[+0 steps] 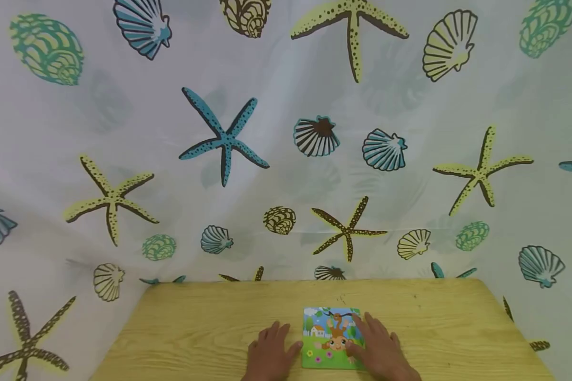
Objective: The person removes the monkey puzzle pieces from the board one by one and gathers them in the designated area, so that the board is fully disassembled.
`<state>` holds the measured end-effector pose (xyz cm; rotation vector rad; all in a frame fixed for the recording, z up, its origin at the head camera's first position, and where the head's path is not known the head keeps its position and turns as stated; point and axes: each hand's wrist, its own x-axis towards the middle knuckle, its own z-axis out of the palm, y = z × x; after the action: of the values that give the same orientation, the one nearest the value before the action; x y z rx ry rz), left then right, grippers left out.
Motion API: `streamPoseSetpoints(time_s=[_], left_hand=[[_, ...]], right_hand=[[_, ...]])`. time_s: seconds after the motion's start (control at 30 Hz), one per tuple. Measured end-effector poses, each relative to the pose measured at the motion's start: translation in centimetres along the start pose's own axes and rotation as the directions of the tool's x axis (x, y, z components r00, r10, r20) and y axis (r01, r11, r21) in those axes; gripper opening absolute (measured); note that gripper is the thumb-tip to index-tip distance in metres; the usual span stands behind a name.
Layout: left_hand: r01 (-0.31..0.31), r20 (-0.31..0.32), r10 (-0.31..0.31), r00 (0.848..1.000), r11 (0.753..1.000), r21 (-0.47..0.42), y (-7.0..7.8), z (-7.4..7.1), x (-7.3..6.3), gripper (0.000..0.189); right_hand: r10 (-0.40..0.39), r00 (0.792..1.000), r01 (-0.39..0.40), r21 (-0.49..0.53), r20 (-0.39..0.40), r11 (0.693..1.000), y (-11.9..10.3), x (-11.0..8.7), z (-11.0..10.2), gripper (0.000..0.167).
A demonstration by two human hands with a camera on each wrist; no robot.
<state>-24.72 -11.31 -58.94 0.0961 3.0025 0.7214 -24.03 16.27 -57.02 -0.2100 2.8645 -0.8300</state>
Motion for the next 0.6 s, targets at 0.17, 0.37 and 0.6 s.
streamPoseSetpoints(time_s=[0.17,0.37,0.6], left_hand=[[-0.048,0.03,0.049,0.998,0.999,-0.016,1.5,-0.5,0.6,0.063],[-0.084,0.041,0.083,0.996,0.996,0.014,2.5,-0.8,1.0,0.062],[-0.093,0.062,0.092,0.994,0.995,0.019,2.9,-0.7,1.4,0.06]], right_hand=[[0.004,1.0,-0.004,0.006,0.026,1.0,-0.2,0.2,-0.1,0.073],[0.001,1.0,0.0,-0.019,0.014,1.0,-0.6,0.1,-0.2,0.069],[-0.017,1.0,0.018,-0.053,0.019,0.998,-0.7,0.1,0.2,0.069]])
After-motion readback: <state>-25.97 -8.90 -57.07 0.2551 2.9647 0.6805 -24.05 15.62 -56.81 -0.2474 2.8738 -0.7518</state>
